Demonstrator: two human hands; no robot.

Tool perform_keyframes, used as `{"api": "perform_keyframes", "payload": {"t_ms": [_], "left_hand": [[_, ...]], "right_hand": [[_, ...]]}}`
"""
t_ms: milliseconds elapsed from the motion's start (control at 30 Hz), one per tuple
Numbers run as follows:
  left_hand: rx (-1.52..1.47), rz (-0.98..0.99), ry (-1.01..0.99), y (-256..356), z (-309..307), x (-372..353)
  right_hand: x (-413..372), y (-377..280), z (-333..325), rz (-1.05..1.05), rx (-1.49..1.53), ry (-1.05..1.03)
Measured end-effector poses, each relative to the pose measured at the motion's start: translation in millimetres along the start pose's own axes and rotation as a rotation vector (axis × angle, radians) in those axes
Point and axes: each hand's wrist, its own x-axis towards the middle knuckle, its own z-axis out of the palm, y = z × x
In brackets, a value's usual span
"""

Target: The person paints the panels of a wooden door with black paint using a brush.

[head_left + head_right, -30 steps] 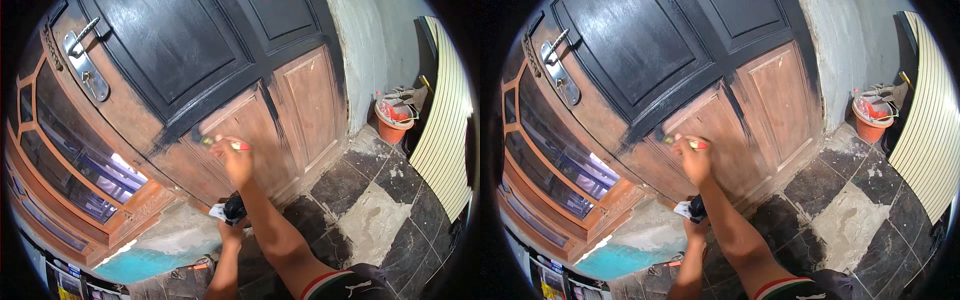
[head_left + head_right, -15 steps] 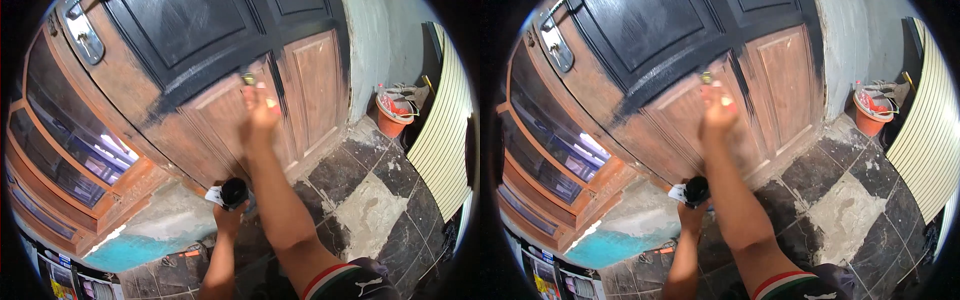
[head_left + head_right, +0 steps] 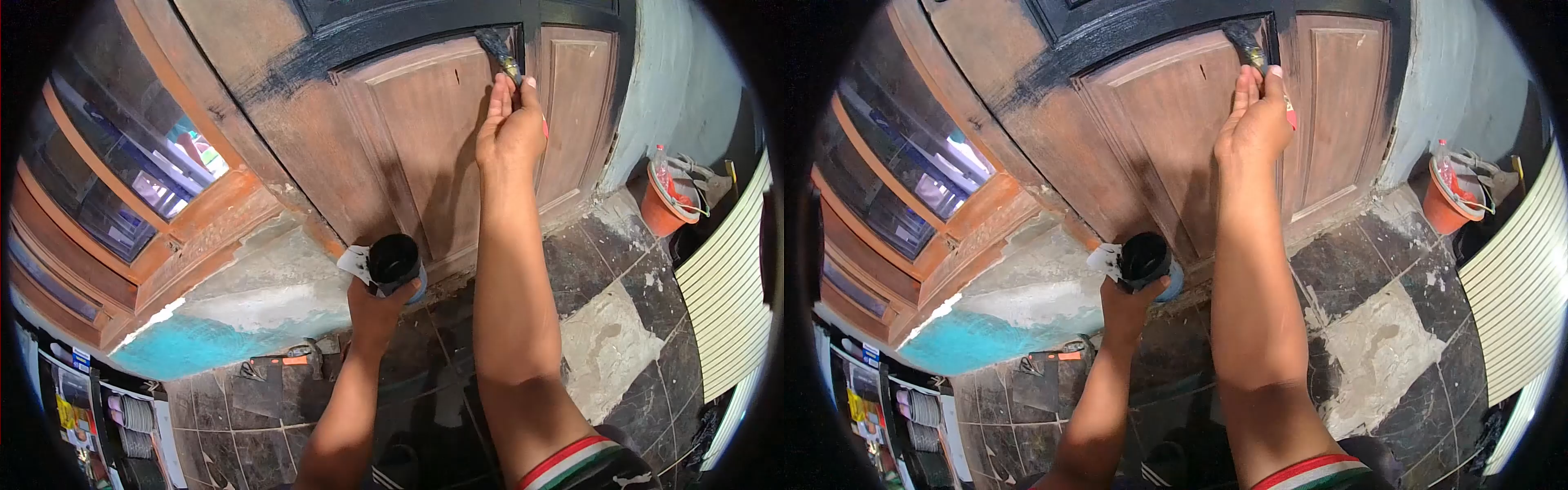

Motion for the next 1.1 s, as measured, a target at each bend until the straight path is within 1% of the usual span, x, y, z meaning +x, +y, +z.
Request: {"api": "perform_keyframes", "payload": {"t_ms": [67, 133, 200, 300, 333, 400, 467, 500, 567, 600, 667, 767, 800, 900, 933, 1033, 1067, 1100], "left_hand": [[-0.027, -0.015, -0.028, -2, 2, 0], [-0.059, -0.048, -0.057, -4, 7, -1], [-0.094, -0.098, -0.078, -2, 13, -1], [-0.11, -0.11, -0.046, -4, 18, 0], [-0.103, -0.088, -0.054, -2, 18, 0], [-0.09, -0.042, -0.065, 2, 15, 1], [-0.091, -0.041, -0.064, 3, 11, 0], [-0.093, -0.041, -0.067, 3, 9, 0], [-0.013, 0.002, -0.065, 1, 5, -2], [0.025, 0.024, -0.068, 0, 5, -2], [-0.002, -0.001, -0.06, -5, 4, -3], [-0.072, -0.042, -0.062, -9, 10, -2], [-0.1, -0.057, -0.061, -9, 12, -1], [-0.101, -0.06, -0.071, -2, 17, -1], [-0.089, -0.054, -0.087, 1, 18, -2], [-0.086, -0.047, -0.114, 5, 19, -4], [-0.1, -0.052, -0.113, 5, 19, -5], [-0.113, -0.055, -0.114, 5, 20, -6]], "right_hand": [[-5, 0, 4, -0.011, 0.022, 0.024], [-31, 21, 12, 0.092, -0.014, 0.029], [-65, 35, 9, 0.213, -0.171, -0.171], [-82, 27, 12, 0.433, -0.409, -0.313], [-71, 26, 6, 0.35, -0.422, -0.349], [-38, 19, 0, 0.254, -0.226, -0.248], [-6, 8, 4, 0.097, -0.097, -0.059], [14, 0, -3, 0.052, -0.07, -0.087], [25, -17, 1, -0.013, 0.017, 0.048], [26, -17, 3, -0.025, 0.012, 0.048], [25, -11, 5, -0.055, 0.002, 0.052], [-11, 5, 22, 0.031, -0.136, -0.041], [-16, 2, 24, 0.031, -0.177, -0.023], [3, -20, 17, -0.092, -0.198, 0.099], [18, -23, 14, -0.137, -0.083, 0.099], [40, -35, 20, -0.178, -0.16, 0.156], [42, -33, 24, -0.205, -0.221, 0.216], [43, -34, 22, -0.259, -0.294, 0.167]]}}
